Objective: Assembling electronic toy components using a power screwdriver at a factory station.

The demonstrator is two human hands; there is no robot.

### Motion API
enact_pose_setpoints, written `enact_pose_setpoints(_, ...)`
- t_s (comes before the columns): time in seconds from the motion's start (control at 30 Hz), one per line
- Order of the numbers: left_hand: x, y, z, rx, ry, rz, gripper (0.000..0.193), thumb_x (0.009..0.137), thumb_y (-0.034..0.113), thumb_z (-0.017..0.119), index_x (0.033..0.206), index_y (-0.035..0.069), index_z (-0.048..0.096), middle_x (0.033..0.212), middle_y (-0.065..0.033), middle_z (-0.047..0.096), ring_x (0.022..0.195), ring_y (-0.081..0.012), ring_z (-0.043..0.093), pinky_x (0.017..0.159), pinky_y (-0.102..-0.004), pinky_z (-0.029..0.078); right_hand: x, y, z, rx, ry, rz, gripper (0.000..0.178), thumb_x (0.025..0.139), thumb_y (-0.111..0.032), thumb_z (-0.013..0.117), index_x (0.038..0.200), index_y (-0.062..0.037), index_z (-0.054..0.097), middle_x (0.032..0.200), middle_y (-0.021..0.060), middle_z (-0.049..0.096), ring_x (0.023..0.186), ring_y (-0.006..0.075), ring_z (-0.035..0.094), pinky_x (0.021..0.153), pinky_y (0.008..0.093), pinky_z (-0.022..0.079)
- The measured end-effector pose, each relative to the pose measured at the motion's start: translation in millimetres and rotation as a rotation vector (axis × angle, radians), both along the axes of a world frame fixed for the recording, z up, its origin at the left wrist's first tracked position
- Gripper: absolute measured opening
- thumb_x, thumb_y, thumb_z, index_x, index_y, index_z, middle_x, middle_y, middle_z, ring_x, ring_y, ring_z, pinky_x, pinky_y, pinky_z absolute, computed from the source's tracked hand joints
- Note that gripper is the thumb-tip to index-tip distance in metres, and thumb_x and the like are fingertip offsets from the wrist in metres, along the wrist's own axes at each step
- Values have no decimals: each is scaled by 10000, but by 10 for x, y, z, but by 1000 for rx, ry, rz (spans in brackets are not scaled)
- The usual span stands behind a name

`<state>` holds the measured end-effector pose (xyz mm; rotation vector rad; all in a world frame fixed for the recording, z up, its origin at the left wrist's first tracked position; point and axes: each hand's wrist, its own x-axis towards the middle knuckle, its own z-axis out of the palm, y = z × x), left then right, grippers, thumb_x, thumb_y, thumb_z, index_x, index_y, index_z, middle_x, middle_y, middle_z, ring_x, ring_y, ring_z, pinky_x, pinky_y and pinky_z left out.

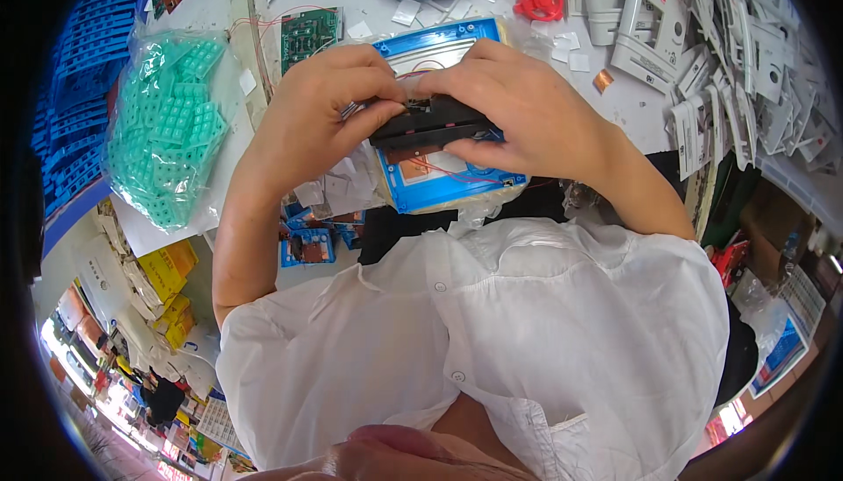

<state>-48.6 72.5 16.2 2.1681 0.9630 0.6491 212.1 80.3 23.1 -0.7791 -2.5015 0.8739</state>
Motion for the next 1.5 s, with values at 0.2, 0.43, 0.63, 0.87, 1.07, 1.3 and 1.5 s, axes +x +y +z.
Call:
enact_pose_setpoints(0.2,-5,90,10,55,2,-93,94,811,64,734,881,37,677,848,-103,606,819,-332,619,701,-428,494,-52,43,45,16,-21,48,512,737,-163,819,1218,-99,655,1042,80,686,985,308,627,835,400,543)
enact_pose_setpoints(0.43,15,137,-10,114,3,-120,113,812,70,737,883,40,654,845,-102,584,802,-328,615,681,-426,493,-38,67,41,22,-38,52,500,729,-159,823,1189,-67,648,1084,92,679,999,315,630,851,408,546)
enact_pose_setpoints(0.63,15,130,-7,140,-17,-104,121,817,79,737,871,37,637,830,-95,565,776,-315,607,648,-409,488,-45,66,42,18,-26,50,500,731,-146,821,1191,-64,642,1080,94,678,1005,316,630,860,405,546)
enact_pose_setpoints(0.87,62,155,94,254,143,-188,79,839,105,707,861,65,642,814,-69,572,767,-291,632,628,-402,507,-59,77,105,25,-149,106,514,696,-143,821,1164,-60,627,1093,86,644,1002,309,611,838,401,553)
enact_pose_setpoints(1.07,82,75,54,158,170,-162,69,863,116,705,887,64,667,823,-77,607,759,-305,649,645,-410,529,-118,38,218,70,-216,192,544,621,-100,823,1127,-34,634,1084,103,635,941,310,593,771,401,552)
enact_pose_setpoints(1.3,49,59,50,9,95,-143,111,872,125,697,956,53,692,859,-100,666,810,-316,679,694,-425,545,-137,21,239,87,-216,185,565,609,-78,824,1138,-39,627,1053,96,644,922,302,597,761,383,554)
enact_pose_setpoints(1.5,5,71,-29,4,-41,-134,130,806,45,750,871,54,639,821,-90,605,774,-321,625,650,-414,497,-147,-21,233,54,-156,94,558,623,-69,825,1143,-34,624,1045,104,682,923,303,607,758,388,554)
